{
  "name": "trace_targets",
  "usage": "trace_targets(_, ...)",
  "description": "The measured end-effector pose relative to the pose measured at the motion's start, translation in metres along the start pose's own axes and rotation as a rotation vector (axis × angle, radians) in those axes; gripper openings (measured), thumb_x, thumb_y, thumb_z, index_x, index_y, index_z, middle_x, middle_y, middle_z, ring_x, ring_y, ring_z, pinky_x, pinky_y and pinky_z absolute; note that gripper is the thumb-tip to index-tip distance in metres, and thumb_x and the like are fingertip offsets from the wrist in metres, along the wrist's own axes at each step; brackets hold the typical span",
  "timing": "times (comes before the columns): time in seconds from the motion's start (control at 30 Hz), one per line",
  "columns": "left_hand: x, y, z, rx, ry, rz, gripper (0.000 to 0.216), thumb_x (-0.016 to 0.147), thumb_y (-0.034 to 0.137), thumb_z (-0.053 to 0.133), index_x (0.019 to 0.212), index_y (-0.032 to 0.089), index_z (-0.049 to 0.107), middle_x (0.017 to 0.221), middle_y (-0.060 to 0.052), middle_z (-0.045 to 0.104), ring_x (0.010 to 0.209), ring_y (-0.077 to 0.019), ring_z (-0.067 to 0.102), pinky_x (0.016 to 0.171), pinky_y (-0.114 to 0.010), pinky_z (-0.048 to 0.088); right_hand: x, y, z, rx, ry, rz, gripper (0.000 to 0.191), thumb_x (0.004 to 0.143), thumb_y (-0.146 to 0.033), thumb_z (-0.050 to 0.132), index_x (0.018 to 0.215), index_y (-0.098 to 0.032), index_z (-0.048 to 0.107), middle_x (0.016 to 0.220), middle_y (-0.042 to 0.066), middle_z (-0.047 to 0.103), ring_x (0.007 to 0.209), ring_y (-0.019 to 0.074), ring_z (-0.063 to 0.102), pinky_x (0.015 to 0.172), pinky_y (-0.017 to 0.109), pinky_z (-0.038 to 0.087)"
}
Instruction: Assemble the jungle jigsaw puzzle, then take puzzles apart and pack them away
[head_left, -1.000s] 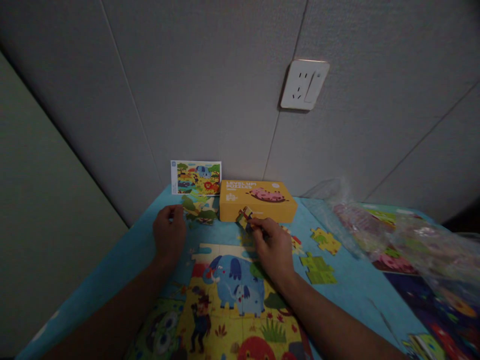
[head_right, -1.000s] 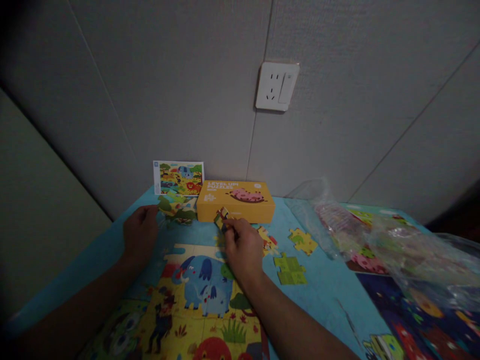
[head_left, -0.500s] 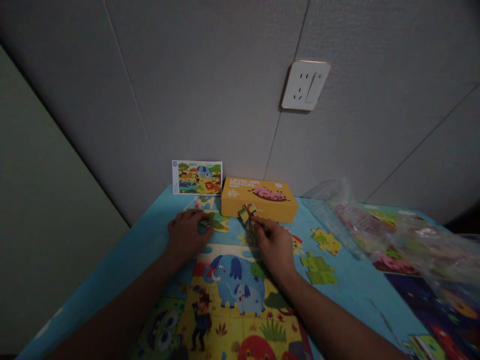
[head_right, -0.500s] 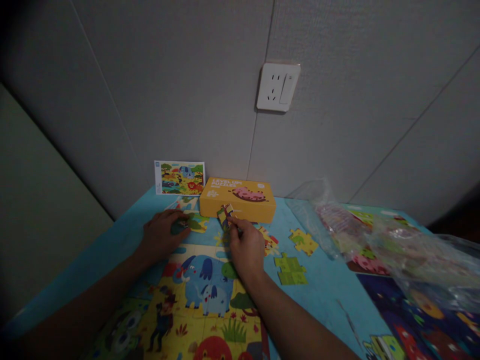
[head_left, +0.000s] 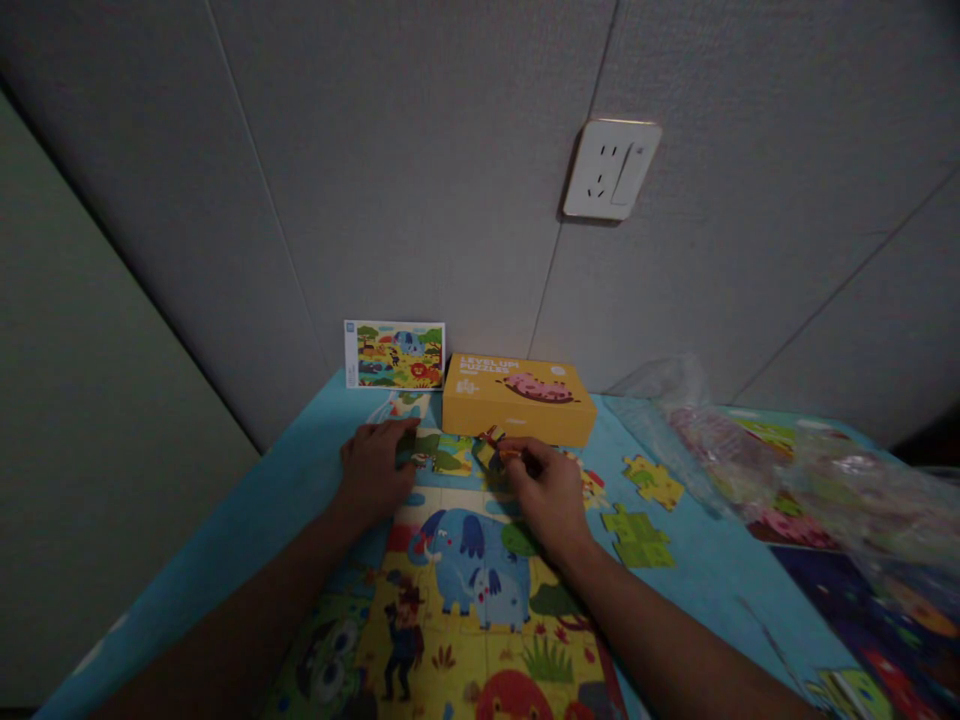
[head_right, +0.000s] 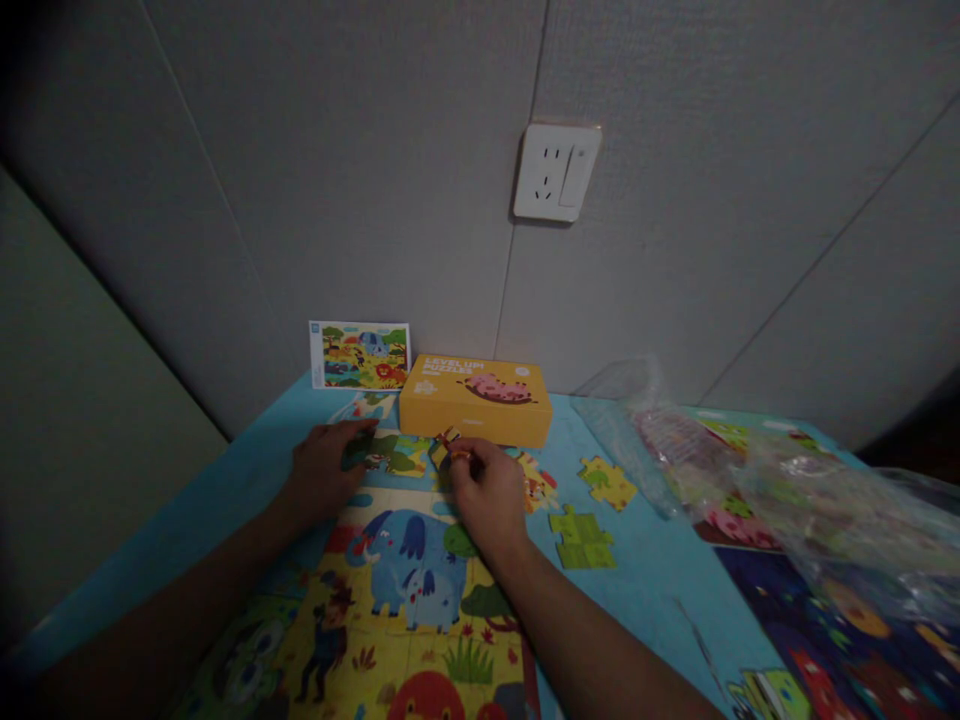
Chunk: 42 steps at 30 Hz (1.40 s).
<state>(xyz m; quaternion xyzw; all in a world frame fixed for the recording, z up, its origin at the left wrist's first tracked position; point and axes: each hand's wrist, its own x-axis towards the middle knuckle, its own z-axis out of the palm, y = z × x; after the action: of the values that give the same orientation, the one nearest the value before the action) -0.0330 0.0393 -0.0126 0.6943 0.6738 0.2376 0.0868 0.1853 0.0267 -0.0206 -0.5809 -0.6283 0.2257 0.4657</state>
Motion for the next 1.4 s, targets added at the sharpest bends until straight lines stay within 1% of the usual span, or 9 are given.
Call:
trace_targets(0.4,0.004,-0.009,0.001,-0.104,0.029,0.019,0.069,0.056,-0.002,0.044,0.117,0.023,0.066,0.108,0.001,0.074,0.111,-0.0252,0.056,0.102,-0.044,0.042,0.000,0.001,0.001,-0.034,-0.045,-0.008,0.026,0.080,-0.024,0.049,0.088,-0.016,0.072,0.081,0.006,0.074,0.071,0.0204,0.066,0.066,0.029,0.046)
trace_targets(0.47,0.003,-0.008,0.003,-0.100,0.056,0.022,0.056,0.066,0.003,0.049,0.115,0.023,0.067,0.111,-0.002,0.073,0.111,-0.0276,0.055,0.102,-0.047,0.041,0.000,0.001,0.001,-0.048,-0.055,-0.014,0.026,0.080,-0.023,0.049,0.090,-0.016,0.072,0.084,0.007,0.075,0.074,0.0210,0.066,0.067,0.030,0.047)
trace_targets(0.53,0.001,-0.006,0.005,-0.079,0.066,0.049,0.042,0.076,0.018,0.057,0.116,0.024,0.067,0.115,-0.005,0.071,0.115,-0.0312,0.053,0.102,-0.052,0.038,0.000,0.000,0.000,-0.049,-0.069,-0.018,0.026,0.080,-0.022,0.049,0.090,-0.016,0.072,0.085,0.006,0.075,0.075,0.0212,0.067,0.068,0.030,0.047)
trace_targets(0.63,-0.003,-0.001,0.007,-0.037,0.019,0.152,0.046,0.075,0.039,0.067,0.119,0.028,0.065,0.122,-0.005,0.068,0.124,-0.0355,0.046,0.104,-0.056,0.031,0.000,0.000,0.000,-0.047,-0.095,-0.031,0.026,0.080,-0.021,0.049,0.089,-0.017,0.073,0.085,0.005,0.075,0.075,0.0206,0.067,0.069,0.030,0.048)
trace_targets(0.77,-0.005,0.001,0.006,-0.008,-0.025,0.213,0.041,0.076,0.035,0.067,0.117,0.028,0.066,0.124,-0.004,0.065,0.123,-0.0336,0.044,0.104,-0.054,0.030,-0.001,-0.002,0.000,-0.069,-0.123,-0.054,0.025,0.079,-0.020,0.050,0.089,-0.017,0.073,0.081,0.005,0.075,0.070,0.0200,0.066,0.067,0.030,0.048)
trace_targets(1.0,-0.004,-0.001,0.004,-0.046,0.018,0.215,0.039,0.077,0.023,0.061,0.115,0.025,0.068,0.109,-0.008,0.063,0.112,-0.0292,0.050,0.101,-0.048,0.037,-0.005,-0.008,-0.001,-0.059,-0.118,-0.238,0.025,0.086,-0.020,0.050,0.094,-0.018,0.073,0.093,0.007,0.075,0.086,0.0210,0.067,0.079,0.032,0.049)
trace_targets(1.1,-0.005,0.001,0.001,-0.170,0.082,0.315,0.039,0.080,0.027,0.058,0.119,0.022,0.064,0.111,-0.008,0.065,0.112,-0.0276,0.051,0.104,-0.047,0.036,-0.007,-0.009,-0.001,-0.058,-0.209,-0.342,0.024,0.090,-0.021,0.049,0.099,-0.020,0.071,0.095,0.006,0.074,0.088,0.0201,0.065,0.081,0.032,0.048)
trace_targets(1.2,-0.006,0.003,-0.001,-0.291,0.080,0.432,0.041,0.083,0.030,0.056,0.122,0.019,0.060,0.106,-0.007,0.068,0.108,-0.0251,0.055,0.104,-0.045,0.036,-0.008,-0.009,-0.001,-0.087,-0.286,-0.398,0.025,0.092,-0.020,0.049,0.107,-0.021,0.069,0.096,0.006,0.073,0.090,0.0205,0.063,0.083,0.034,0.047)
trace_targets(1.4,-0.002,0.003,0.003,-0.329,0.069,0.392,0.028,0.081,0.025,0.055,0.105,0.019,0.067,0.093,-0.007,0.068,0.094,-0.0226,0.060,0.092,-0.040,0.046,-0.010,-0.007,0.001,-0.109,-0.326,-0.454,0.027,0.093,-0.019,0.047,0.114,-0.022,0.065,0.100,0.006,0.072,0.091,0.0201,0.062,0.084,0.033,0.048)
